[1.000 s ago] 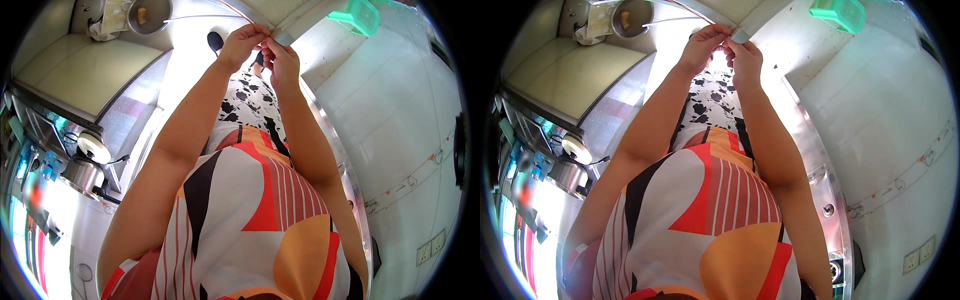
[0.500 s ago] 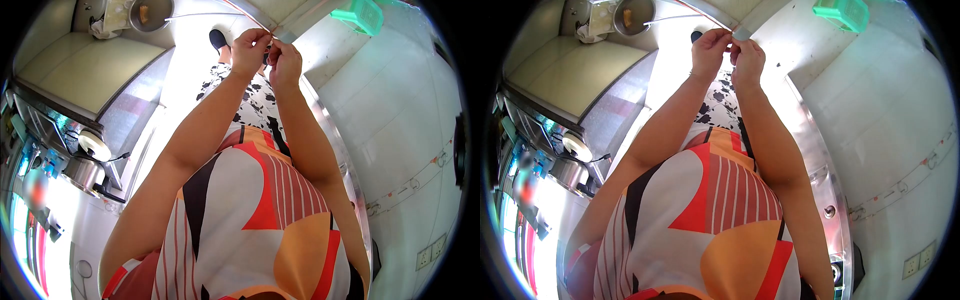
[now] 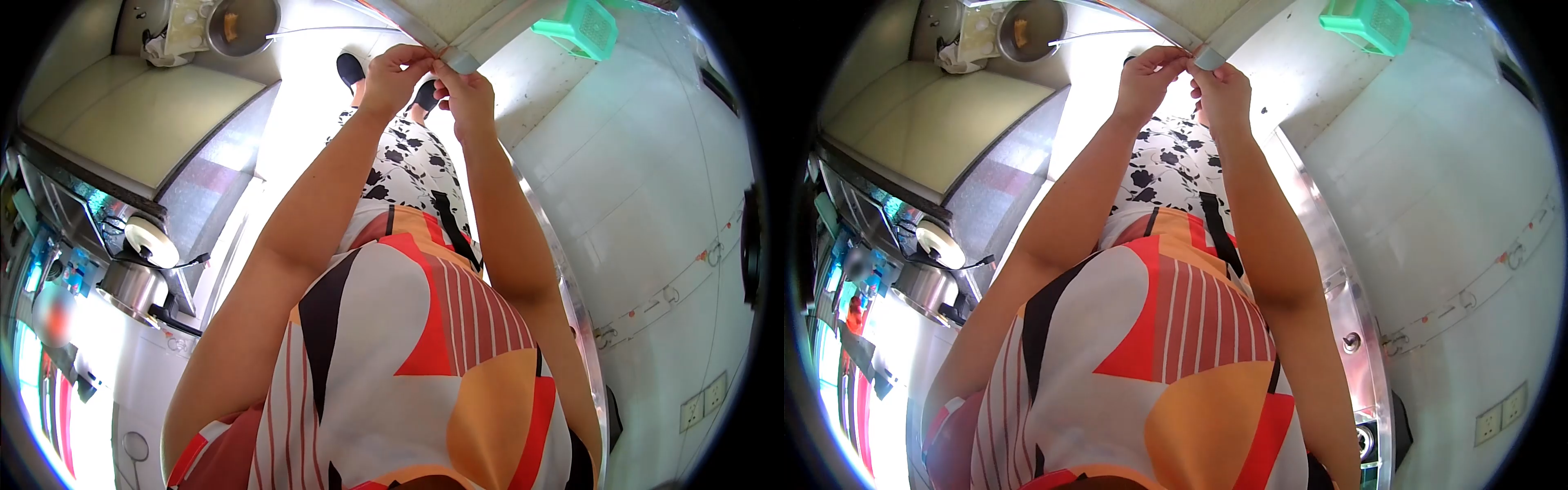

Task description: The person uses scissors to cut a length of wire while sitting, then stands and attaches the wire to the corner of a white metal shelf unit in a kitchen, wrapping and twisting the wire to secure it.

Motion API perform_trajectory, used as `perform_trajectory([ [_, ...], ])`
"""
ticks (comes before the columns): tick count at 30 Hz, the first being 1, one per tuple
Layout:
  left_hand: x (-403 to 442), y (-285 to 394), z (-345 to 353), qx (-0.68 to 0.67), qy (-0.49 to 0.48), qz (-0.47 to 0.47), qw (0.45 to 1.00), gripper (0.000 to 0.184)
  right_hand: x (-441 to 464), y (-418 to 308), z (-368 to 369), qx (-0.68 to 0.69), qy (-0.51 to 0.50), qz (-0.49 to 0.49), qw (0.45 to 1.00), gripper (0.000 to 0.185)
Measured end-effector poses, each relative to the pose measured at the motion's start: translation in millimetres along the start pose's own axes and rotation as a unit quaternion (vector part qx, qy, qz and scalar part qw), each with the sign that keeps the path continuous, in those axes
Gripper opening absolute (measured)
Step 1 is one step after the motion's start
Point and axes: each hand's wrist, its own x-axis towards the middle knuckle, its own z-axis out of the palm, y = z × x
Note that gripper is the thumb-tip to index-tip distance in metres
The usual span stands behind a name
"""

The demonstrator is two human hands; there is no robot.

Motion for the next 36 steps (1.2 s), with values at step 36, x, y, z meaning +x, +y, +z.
perform_trajectory([
  [36, 2.6, 20.9, -6.2, 0.331, 0.004, 0.227, 0.916, 0.016, 6.2, 12.0, -8.0, 0.243, -0.102, 0.045, 0.963, 0.025],
])
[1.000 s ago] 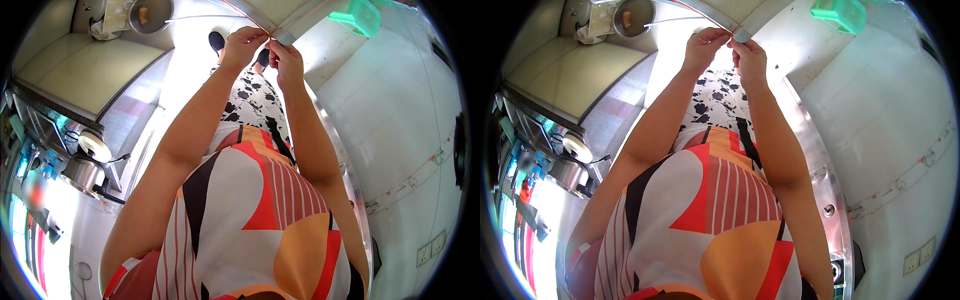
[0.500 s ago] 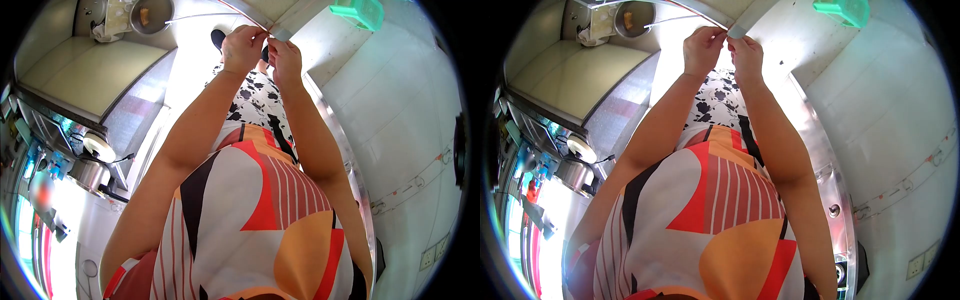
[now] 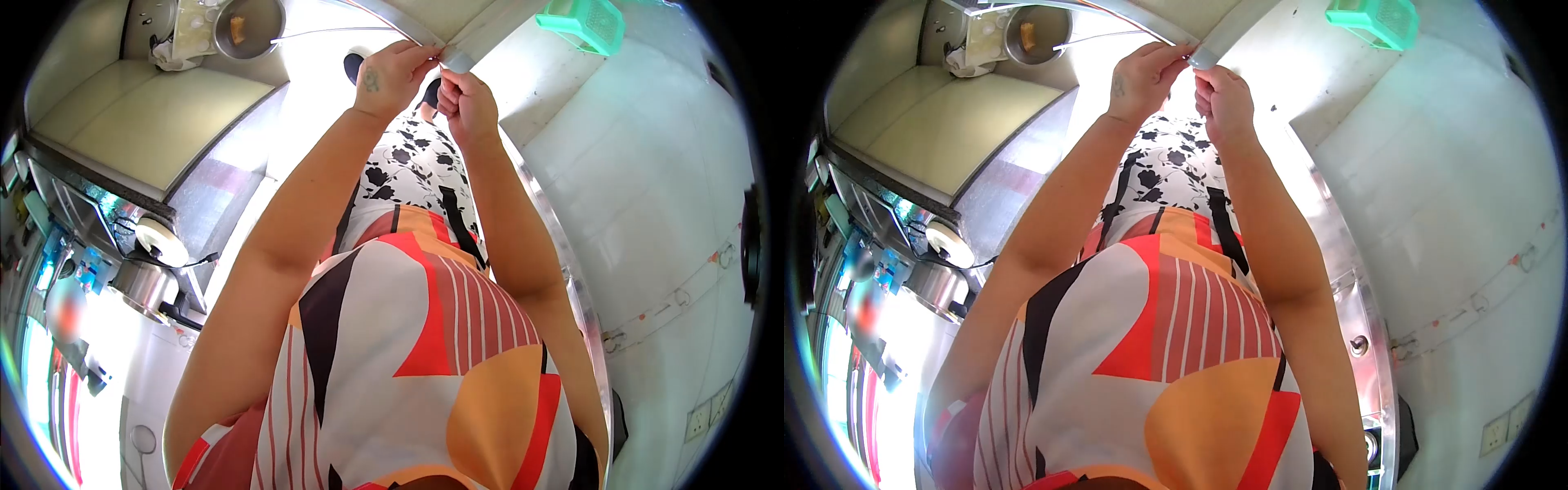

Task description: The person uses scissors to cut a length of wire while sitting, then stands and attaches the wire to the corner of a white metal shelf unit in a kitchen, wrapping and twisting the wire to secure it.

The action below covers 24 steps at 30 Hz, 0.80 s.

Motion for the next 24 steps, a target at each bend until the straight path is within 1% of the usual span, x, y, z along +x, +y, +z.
perform_trajectory([
  [4, -1.0, -1.4, -0.8, -0.031, -0.016, -0.019, 0.999, 0.014, -1.4, 4.9, -0.3, 0.013, 0.003, -0.002, 1.000, 0.025],
  [5, -1.4, -3.0, 2.4, -0.030, 0.002, -0.007, 1.000, 0.012, -2.0, 6.2, -0.9, 0.013, 0.003, -0.003, 1.000, 0.025],
  [8, 0.7, 3.7, 7.1, -0.018, 0.027, -0.018, 0.999, 0.012, 0.1, 6.8, -2.5, 0.014, 0.007, -0.006, 1.000, 0.024],
  [10, 0.8, 4.1, 5.7, -0.032, 0.014, -0.027, 0.999, 0.011, 0.4, 4.8, -3.7, 0.017, 0.013, 0.000, 1.000, 0.024],
  [13, 5.0, 0.6, 2.9, -0.057, 0.004, -0.013, 0.998, 0.011, -3.9, 0.2, -10.5, -0.116, 0.046, 0.028, 0.992, 0.020],
  [14, 4.9, -0.5, 2.7, -0.066, 0.001, -0.006, 0.998, 0.010, -8.4, 1.3, -14.5, -0.241, 0.076, -0.071, 0.965, 0.020],
  [15, 4.8, -0.1, 3.8, -0.066, 0.004, -0.010, 0.998, 0.010, -13.8, 3.5, -18.9, -0.359, 0.103, -0.169, 0.912, 0.020],
  [16, 5.3, 0.0, 4.1, -0.066, 0.007, -0.008, 0.998, 0.010, -18.4, 3.0, -22.2, -0.468, 0.127, -0.262, 0.835, 0.020],
  [17, 4.5, 0.7, 4.3, -0.066, 0.008, -0.008, 0.998, 0.010, -23.0, 0.3, -24.8, -0.464, 0.129, -0.247, 0.841, 0.023],
  [18, 2.9, 1.2, 4.9, -0.067, 0.009, -0.008, 0.998, 0.010, -28.3, -2.9, -20.4, -0.413, 0.122, -0.188, 0.883, 0.025],
  [20, 1.9, 1.7, 6.2, -0.082, 0.014, -0.021, 0.996, 0.009, -35.3, -15.3, 1.1, -0.300, 0.105, -0.071, 0.945, 0.029],
  [21, 2.1, 1.7, 6.1, -0.089, 0.017, -0.027, 0.996, 0.009, -35.5, -17.9, 12.6, -0.259, 0.109, -0.021, 0.959, 0.029],
  [24, 4.5, 1.4, 3.9, -0.066, -0.002, -0.027, 0.997, 0.009, -29.4, -15.6, 27.7, -0.240, 0.130, 0.012, 0.962, 0.028],
])
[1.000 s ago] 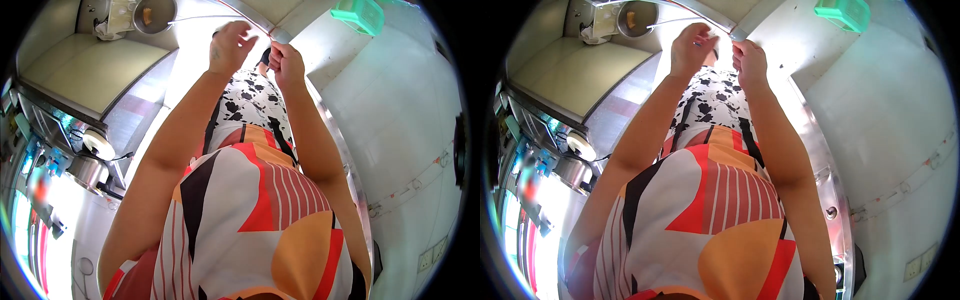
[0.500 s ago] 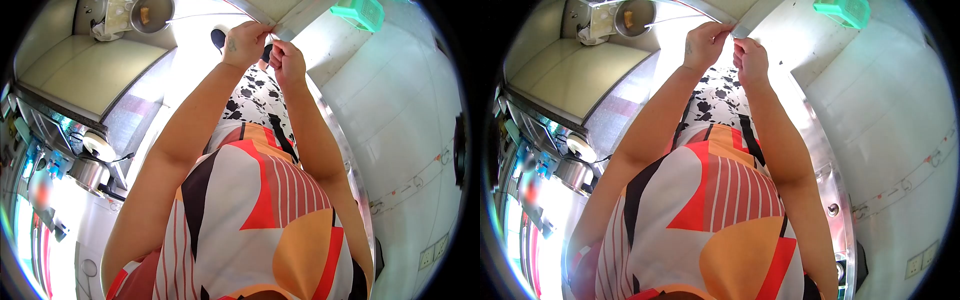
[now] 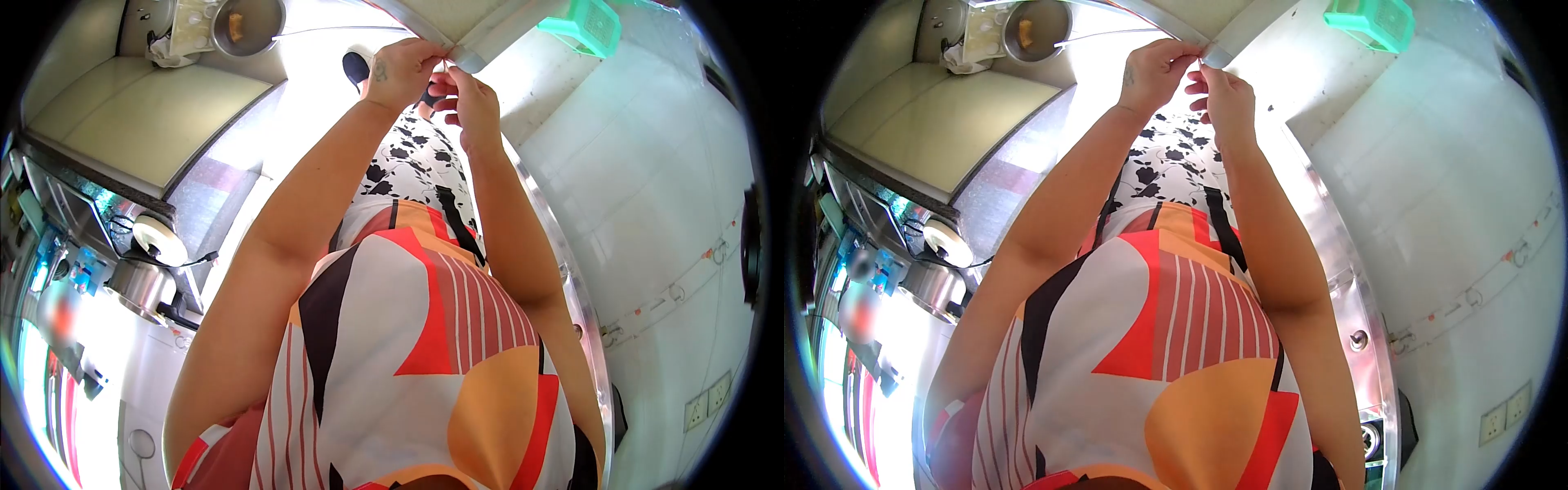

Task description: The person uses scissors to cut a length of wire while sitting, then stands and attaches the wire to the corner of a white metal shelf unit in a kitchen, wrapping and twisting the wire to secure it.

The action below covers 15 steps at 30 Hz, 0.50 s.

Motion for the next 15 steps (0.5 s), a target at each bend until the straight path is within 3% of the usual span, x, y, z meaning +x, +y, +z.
perform_trajectory([
  [5, -0.7, -3.5, 2.3, -0.026, -0.019, -0.027, 0.999, 0.010, 12.6, 7.6, 5.7, 0.104, 0.001, 0.005, 0.995, 0.020],
  [9, 1.2, -2.2, 0.1, -0.014, -0.024, -0.017, 0.999, 0.011, 30.8, 18.9, -2.1, 0.086, -0.076, -0.034, 0.993, 0.015],
  [15, 1.7, 2.2, -2.9, -0.002, -0.037, -0.035, 0.999, 0.012, 24.0, 15.0, -6.4, 0.184, -0.086, 0.013, 0.979, 0.015],
])
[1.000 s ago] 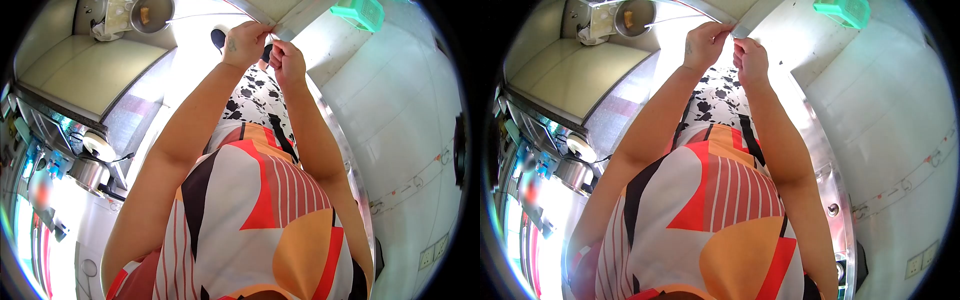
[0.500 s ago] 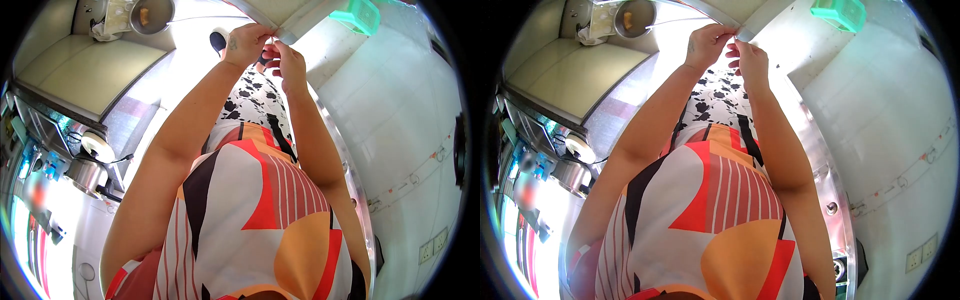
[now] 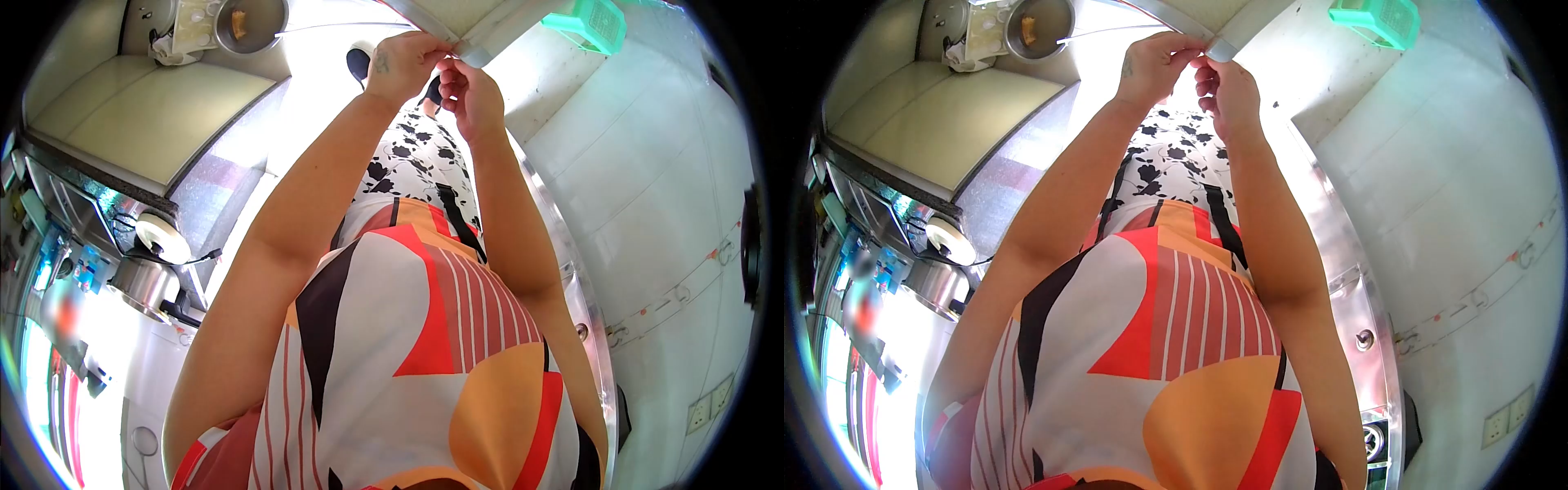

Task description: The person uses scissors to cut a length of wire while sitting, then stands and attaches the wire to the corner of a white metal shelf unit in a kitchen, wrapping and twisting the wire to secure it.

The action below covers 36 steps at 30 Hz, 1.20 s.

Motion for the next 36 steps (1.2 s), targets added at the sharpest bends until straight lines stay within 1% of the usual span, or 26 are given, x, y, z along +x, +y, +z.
perform_trajectory([
  [3, 2.1, -4.2, 2.0, -0.006, 0.012, 0.013, 1.000, 0.011, -0.4, -6.7, -1.4, -0.008, -0.030, 0.029, 0.999, 0.016],
  [6, 3.3, -6.6, 2.3, 0.003, 0.013, 0.029, 0.999, 0.011, 5.4, -5.8, -8.2, 0.011, -0.084, 0.039, 0.996, 0.017],
  [9, 3.7, -6.2, 1.0, 0.017, 0.009, 0.040, 0.999, 0.011, -2.5, -11.6, -2.2, -0.055, -0.061, 0.024, 0.996, 0.017],
  [12, 4.2, -6.8, -0.2, 0.018, 0.005, 0.049, 0.999, 0.012, 12.2, -2.1, -9.8, -0.064, -0.075, 0.013, 0.995, 0.015],
  [16, -0.1, -2.5, -2.3, 0.021, -0.009, 0.031, 0.999, 0.013, 15.7, 5.9, -9.5, -0.008, -0.058, 0.010, 0.998, 0.014],
  [18, -0.7, -0.1, -2.9, 0.053, 0.002, 0.052, 0.997, 0.013, 18.4, 10.6, -9.5, 0.014, -0.059, -0.005, 0.998, 0.016],
  [21, -1.8, 3.5, 1.2, 0.117, 0.018, 0.065, 0.991, 0.012, 20.0, 20.4, -4.2, 0.050, -0.002, -0.041, 0.998, 0.017],
  [22, -2.4, 4.7, 2.6, 0.141, 0.023, 0.066, 0.988, 0.012, 15.8, 18.6, 2.3, 0.062, 0.018, -0.039, 0.997, 0.017],
  [25, -3.2, 6.6, 4.5, 0.169, 0.034, 0.075, 0.982, 0.012, 16.3, 18.5, -0.8, 0.084, 0.005, -0.016, 0.996, 0.019],
  [28, -5.5, 3.5, 11.6, 0.140, 0.064, 0.058, 0.986, 0.012, 11.8, 13.5, 1.7, 0.100, 0.002, -0.015, 0.995, 0.020],
  [31, -6.7, 6.1, 10.3, 0.097, 0.043, -0.030, 0.994, 0.017, 14.0, 14.6, -2.6, 0.165, -0.005, -0.004, 0.986, 0.018],
  [32, -5.9, 8.7, 7.4, 0.076, 0.040, -0.043, 0.995, 0.017, 12.4, 12.3, -1.1, 0.166, -0.015, -0.014, 0.986, 0.016],
  [34, -3.1, 12.8, -0.1, 0.036, 0.036, -0.067, 0.996, 0.020, 10.5, 8.6, -3.9, 0.137, -0.043, 0.019, 0.989, 0.015],
  [35, -5.2, 11.0, -0.9, -0.037, 0.068, -0.105, 0.991, 0.020, 9.6, 8.2, -10.6, 0.122, -0.053, 0.036, 0.990, 0.015],
  [36, -8.5, 5.6, 0.2, -0.112, 0.101, -0.140, 0.979, 0.020, 12.1, 12.2, -23.3, 0.080, -0.036, 0.028, 0.996, 0.011],
])
